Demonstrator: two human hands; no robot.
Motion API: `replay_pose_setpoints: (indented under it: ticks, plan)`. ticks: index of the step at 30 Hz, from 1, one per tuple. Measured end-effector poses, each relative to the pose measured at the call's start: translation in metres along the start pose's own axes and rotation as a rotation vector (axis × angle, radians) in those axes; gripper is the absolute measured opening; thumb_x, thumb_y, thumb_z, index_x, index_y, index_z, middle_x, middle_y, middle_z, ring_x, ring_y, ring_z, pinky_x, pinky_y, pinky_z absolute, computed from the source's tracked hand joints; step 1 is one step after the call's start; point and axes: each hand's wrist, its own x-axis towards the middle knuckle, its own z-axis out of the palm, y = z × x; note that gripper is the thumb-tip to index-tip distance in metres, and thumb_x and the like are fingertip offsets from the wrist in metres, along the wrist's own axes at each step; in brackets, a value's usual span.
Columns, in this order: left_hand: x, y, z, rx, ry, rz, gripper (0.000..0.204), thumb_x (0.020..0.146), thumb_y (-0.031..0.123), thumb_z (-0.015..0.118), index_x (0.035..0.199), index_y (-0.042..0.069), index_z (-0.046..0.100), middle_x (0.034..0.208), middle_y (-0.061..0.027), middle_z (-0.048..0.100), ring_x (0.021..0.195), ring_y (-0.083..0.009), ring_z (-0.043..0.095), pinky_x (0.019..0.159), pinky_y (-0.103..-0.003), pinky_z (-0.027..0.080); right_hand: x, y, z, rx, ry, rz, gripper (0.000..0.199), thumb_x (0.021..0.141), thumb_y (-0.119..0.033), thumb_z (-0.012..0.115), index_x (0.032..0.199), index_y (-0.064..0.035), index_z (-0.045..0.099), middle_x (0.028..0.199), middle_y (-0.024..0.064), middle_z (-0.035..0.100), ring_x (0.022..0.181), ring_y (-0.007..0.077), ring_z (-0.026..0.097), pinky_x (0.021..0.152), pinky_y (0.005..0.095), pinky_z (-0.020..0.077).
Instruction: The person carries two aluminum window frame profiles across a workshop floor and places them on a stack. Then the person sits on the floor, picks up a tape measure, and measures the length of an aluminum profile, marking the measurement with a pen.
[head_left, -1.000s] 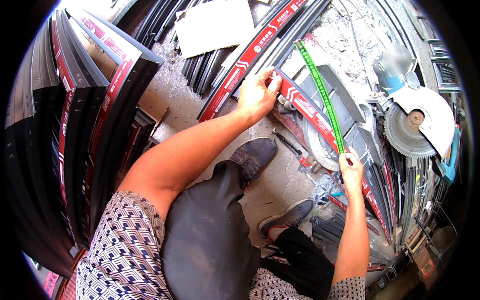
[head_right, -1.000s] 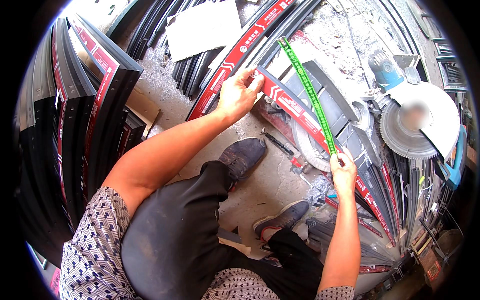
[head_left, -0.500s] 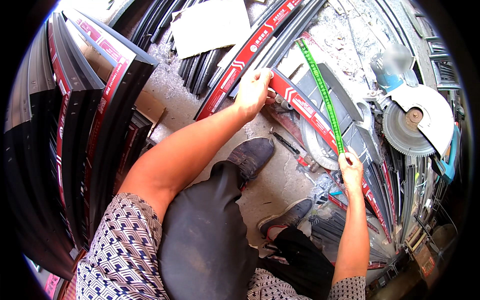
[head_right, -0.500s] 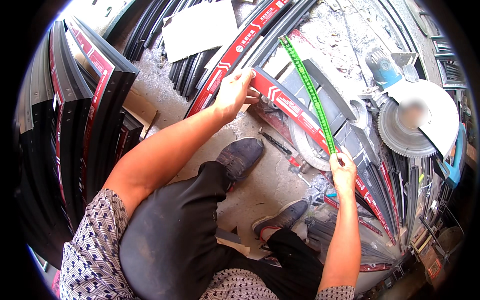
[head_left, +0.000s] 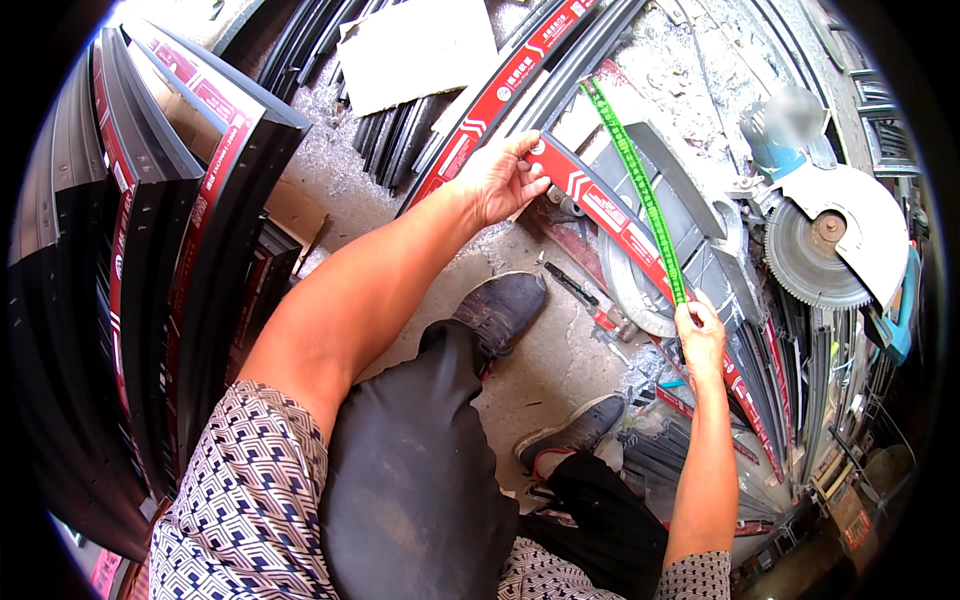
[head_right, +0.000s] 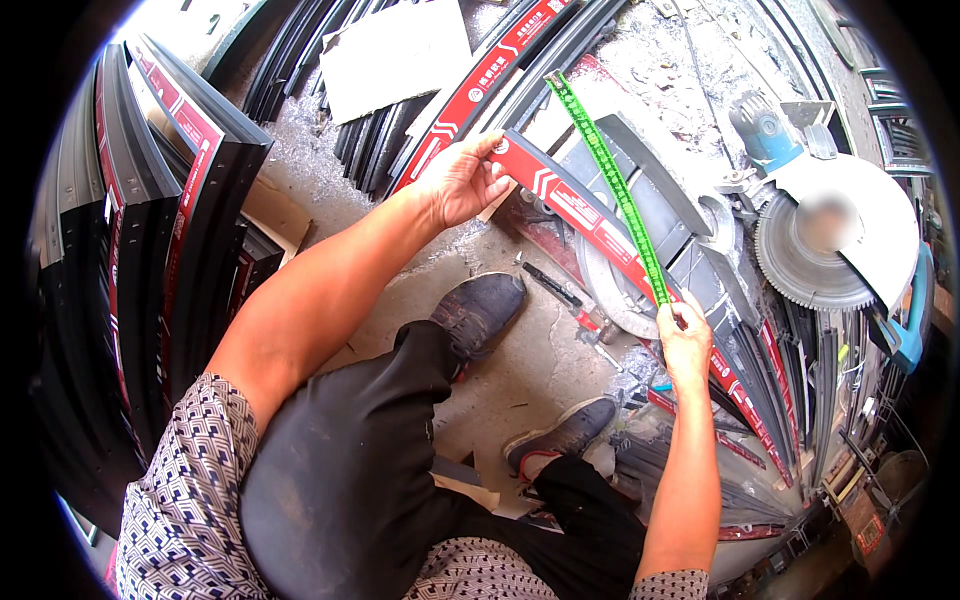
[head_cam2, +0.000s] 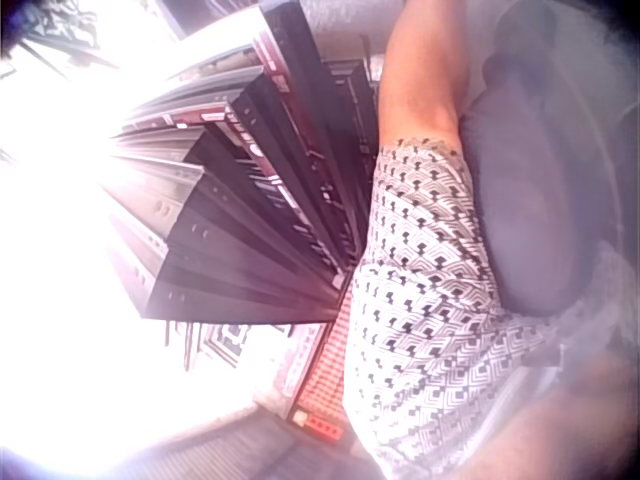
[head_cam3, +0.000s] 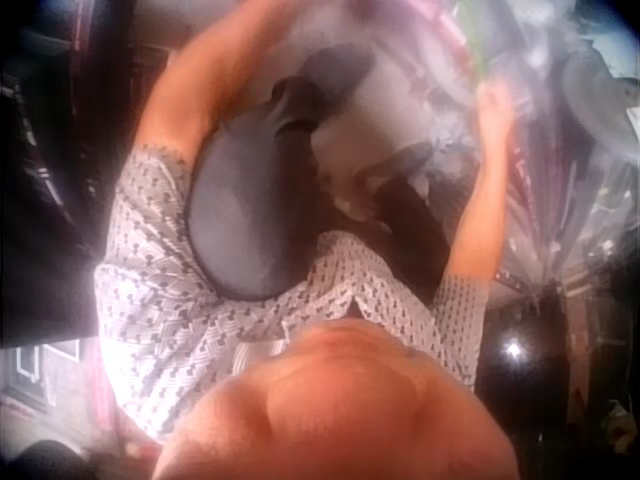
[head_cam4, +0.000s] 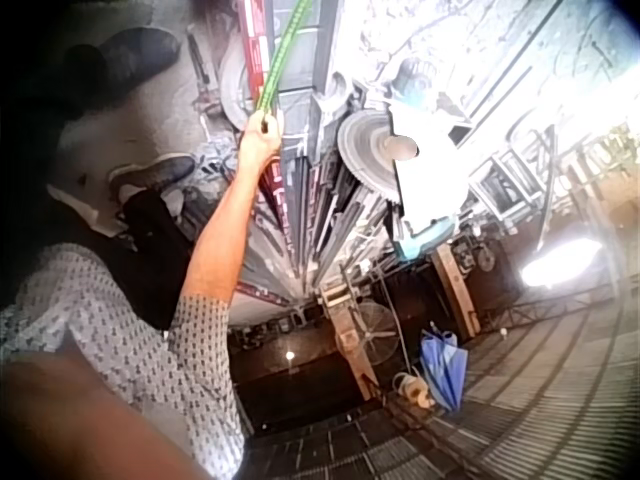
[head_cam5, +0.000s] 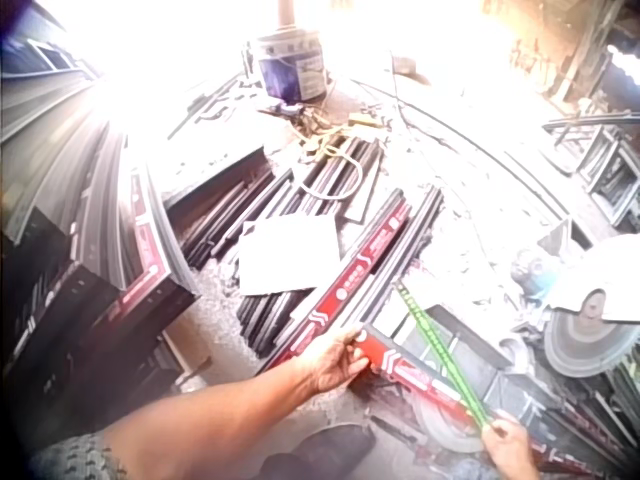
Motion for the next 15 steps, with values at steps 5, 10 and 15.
replay_pose_setpoints:
  ticks: [5, 10, 15]
  plan:
    - [-0.0026, 0.0046, -0.0011, 0.035, 0.014, -0.028, 0.011, 0.100, 0.023, 0.071, 0.098, 0.014, 0.066, 0.082, 0.0026, 0.069, 0.068, -0.0109, 0.067, 0.063, -0.029, 0.063, 0.0003, 0.0006, 0.0003, -0.022, -0.002, -0.010, 0.018, 0.091, -0.019, 0.075, 0.098, -0.0033, 0.077, 0.146, 0.0272, 0.057, 0.135, 0.0330, 0.057, 0.113, 0.0385, 0.0404]
    - [-0.0021, 0.0060, -0.0006, 0.050, 0.043, -0.040, 0.012, 0.098, 0.024, 0.074, 0.099, 0.013, 0.067, 0.082, 0.0030, 0.068, 0.069, -0.0103, 0.066, 0.065, -0.028, 0.063, 0.0008, 0.0019, -0.0010, -0.012, -0.032, -0.001, 0.017, 0.094, -0.019, 0.073, 0.096, -0.0023, 0.075, 0.150, 0.0276, 0.054, 0.140, 0.0324, 0.052, 0.115, 0.0381, 0.0368]
    - [-0.0032, 0.0064, -0.0038, 0.044, 0.028, -0.029, 0.018, 0.097, 0.027, 0.074, 0.095, 0.013, 0.064, 0.075, -0.0004, 0.063, 0.071, -0.0145, 0.067, 0.071, -0.035, 0.065, 0.0008, -0.0009, -0.0019, 0.039, -0.031, 0.032, 0.019, 0.092, -0.020, 0.074, 0.099, -0.0024, 0.077, 0.150, 0.0271, 0.054, 0.139, 0.0332, 0.054, 0.115, 0.0381, 0.0383]
